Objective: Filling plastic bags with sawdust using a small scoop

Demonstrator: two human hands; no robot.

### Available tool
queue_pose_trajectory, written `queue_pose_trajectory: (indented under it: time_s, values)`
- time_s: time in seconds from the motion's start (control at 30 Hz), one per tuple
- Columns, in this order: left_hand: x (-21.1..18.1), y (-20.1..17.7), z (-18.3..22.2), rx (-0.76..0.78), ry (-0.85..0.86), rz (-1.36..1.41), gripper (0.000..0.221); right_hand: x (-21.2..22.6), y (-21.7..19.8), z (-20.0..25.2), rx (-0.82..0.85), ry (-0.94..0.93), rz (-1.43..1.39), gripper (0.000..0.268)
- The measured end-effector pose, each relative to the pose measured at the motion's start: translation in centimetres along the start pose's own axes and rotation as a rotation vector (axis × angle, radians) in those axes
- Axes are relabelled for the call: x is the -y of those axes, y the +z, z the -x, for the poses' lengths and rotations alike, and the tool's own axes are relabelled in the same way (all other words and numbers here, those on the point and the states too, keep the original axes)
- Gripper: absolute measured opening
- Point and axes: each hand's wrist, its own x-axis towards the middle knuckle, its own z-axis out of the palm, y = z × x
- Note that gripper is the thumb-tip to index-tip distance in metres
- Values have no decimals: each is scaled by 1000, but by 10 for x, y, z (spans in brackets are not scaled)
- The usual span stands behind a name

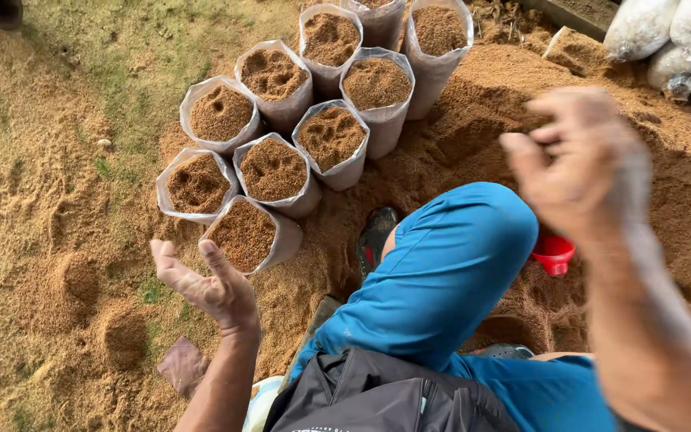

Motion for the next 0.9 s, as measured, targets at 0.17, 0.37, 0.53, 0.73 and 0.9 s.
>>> queue_pose_trajectory:
  time_s: [0.17,0.37,0.53,0.73,0.9]
  values:
    - [-35,19,-10,20,299,-4,64,-124,-28,100,113,267,19,33]
    - [-85,77,-5,161,581,224,64,-253,-67,299,164,875,-58,30]
    - [-153,138,10,359,710,343,58,-245,-69,474,474,1250,219,35]
    - [-242,190,58,805,909,563,44,-105,22,630,508,1533,620,55]
    - [-238,237,91,1070,811,514,43,11,83,685,452,1732,566,50]
